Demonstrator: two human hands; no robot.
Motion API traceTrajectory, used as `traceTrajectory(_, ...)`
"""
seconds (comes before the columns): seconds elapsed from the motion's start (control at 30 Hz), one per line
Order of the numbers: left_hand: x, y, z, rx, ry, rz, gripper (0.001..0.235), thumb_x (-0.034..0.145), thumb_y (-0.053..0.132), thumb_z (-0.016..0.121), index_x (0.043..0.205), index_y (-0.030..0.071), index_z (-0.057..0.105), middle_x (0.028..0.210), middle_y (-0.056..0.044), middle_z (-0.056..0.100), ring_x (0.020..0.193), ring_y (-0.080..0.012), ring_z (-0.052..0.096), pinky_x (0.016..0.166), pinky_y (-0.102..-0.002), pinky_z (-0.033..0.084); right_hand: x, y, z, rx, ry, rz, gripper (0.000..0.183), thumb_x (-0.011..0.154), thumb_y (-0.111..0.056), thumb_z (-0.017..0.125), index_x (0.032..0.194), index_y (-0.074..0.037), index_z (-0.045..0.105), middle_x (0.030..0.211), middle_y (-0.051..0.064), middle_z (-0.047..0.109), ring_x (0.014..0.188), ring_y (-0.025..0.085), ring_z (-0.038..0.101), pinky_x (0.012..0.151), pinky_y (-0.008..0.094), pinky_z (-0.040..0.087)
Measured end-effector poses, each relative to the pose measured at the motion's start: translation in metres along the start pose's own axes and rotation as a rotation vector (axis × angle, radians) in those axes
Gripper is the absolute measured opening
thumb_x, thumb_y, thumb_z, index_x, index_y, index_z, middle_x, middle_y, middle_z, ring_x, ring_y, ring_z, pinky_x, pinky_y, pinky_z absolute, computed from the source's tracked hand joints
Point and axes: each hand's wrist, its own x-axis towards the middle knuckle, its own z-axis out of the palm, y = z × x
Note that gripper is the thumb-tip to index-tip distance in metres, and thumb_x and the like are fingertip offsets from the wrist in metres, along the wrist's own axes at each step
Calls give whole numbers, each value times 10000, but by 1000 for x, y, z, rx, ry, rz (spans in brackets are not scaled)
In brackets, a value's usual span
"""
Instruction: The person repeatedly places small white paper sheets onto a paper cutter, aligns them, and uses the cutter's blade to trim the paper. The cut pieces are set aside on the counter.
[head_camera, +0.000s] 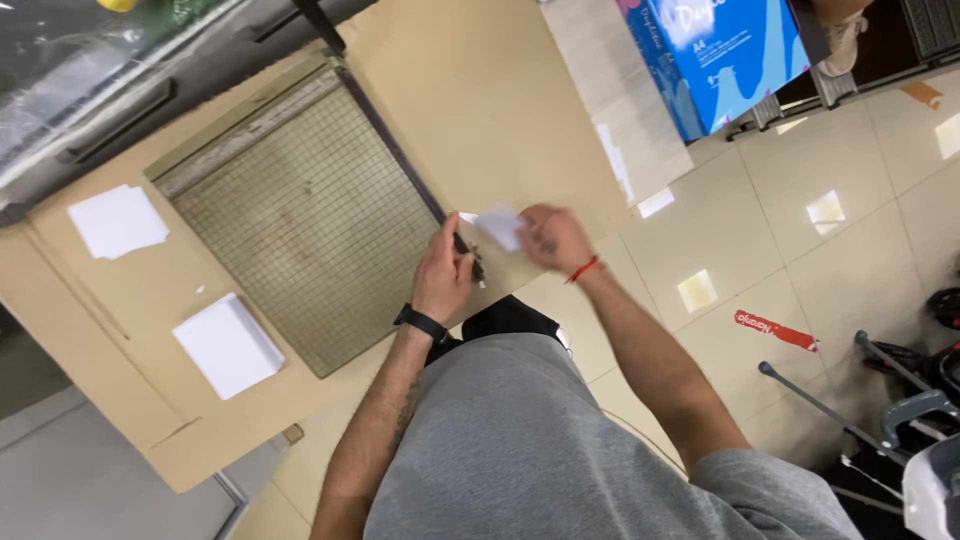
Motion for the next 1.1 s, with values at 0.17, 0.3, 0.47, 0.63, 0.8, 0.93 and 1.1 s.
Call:
traceTrajectory(0.17, -7, 58, 29, 58, -244, -134, 521, 1027, 185, 496, 1506, 14, 382, 1394, -234, 492, 1163, -426, 612, 939, -559, 527, 10, 153, -78, -131, 95, 448, 170, 859, -264, 760, 924, -108, 744, 787, 117, 704, 791, 318, 709, 707, 418, 536)
traceTrajectory(0.3, -24, 20, 73, 179, -468, -206, 502, 1078, 289, 424, 1526, 67, 381, 1430, -217, 481, 1321, -430, 506, 1055, -554, 478, 29, 214, -88, -99, 34, 629, 181, 867, -277, 780, 908, -101, 766, 764, 106, 698, 792, 294, 711, 717, 391, 544)
traceTrajectory(0.47, -34, 4, 91, 214, -423, -308, 487, 1065, 326, 463, 1496, 102, 430, 1354, -206, 552, 1275, -427, 544, 1018, -534, 504, 39, 231, -78, -241, -16, 560, 222, 878, -300, 775, 920, -85, 737, 787, 145, 693, 828, 344, 715, 754, 422, 560)
traceTrajectory(0.63, -39, 4, 105, 222, -408, -374, 496, 1055, 328, 463, 1490, 90, 439, 1340, -211, 577, 1298, -437, 530, 1048, -526, 488, 36, 227, -71, -441, -15, 375, 250, 917, -283, 743, 957, -40, 700, 827, 158, 676, 847, 339, 714, 788, 416, 568)
traceTrajectory(0.8, -40, 9, 112, 228, -433, -334, 486, 1043, 343, 465, 1463, 99, 453, 1304, -200, 579, 1285, -436, 537, 1021, -521, 505, 39, 206, -74, -455, 16, 511, 313, 863, -325, 754, 985, -41, 713, 852, 167, 693, 852, 367, 731, 756, 453, 599)
traceTrajectory(0.93, -43, 8, 115, 236, -401, -336, 476, 1022, 336, 491, 1435, 100, 476, 1250, -195, 601, 1243, -437, 567, 984, -518, 517, 44, 193, -79, -472, -24, 635, 325, 850, -354, 758, 987, -63, 718, 901, 161, 706, 934, 401, 729, 813, 507, 603)
traceTrajectory(1.1, -46, 9, 114, 219, -390, -318, 492, 1034, 338, 483, 1457, 90, 454, 1245, -196, 591, 1239, -440, 558, 971, -531, 527, 51, 183, -81, -472, -31, 736, 316, 848, -372, 748, 953, -91, 648, 967, 140, 655, 1025, 420, 703, 881, 543, 583)
